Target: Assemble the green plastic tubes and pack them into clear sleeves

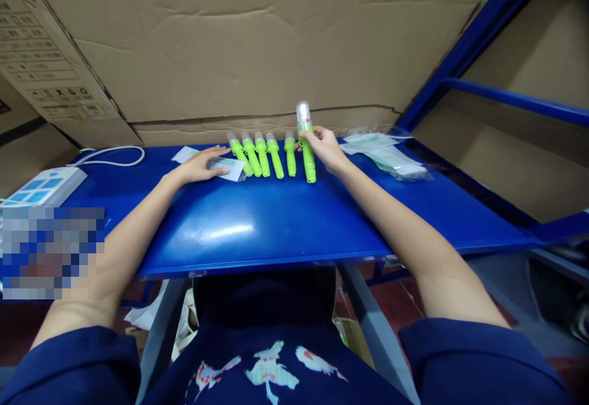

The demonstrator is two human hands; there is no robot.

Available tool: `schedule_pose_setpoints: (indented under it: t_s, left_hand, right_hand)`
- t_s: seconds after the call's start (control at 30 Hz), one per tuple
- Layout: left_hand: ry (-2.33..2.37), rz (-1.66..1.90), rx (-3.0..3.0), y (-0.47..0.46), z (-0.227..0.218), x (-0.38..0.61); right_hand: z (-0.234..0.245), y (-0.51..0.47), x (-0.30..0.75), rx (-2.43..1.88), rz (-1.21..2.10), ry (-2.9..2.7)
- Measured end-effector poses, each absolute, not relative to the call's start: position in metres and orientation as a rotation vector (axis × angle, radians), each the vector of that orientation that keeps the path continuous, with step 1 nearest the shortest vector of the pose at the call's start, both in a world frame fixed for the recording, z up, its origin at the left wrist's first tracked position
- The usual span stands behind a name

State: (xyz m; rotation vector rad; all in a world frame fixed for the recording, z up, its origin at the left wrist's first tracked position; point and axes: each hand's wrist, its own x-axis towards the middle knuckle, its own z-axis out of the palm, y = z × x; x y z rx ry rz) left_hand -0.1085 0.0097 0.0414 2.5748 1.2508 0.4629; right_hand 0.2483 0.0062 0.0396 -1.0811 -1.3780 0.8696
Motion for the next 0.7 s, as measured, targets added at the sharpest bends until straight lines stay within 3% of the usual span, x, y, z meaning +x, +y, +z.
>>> schedule_pose_setpoints:
  t_s: [0.3,0.7]
  left_hand:
    - [1.475,0.501,2.552,0.017,0.039,-0.114]
    - [1.269,0.659,2.260,0.003,0.049,-0.091]
  right_hand:
    - [0.044,0.003,0.246,-1.108,1.003,-1.276]
    - [0.059,-0.023,0.228,-0.905,1.331,-1.284]
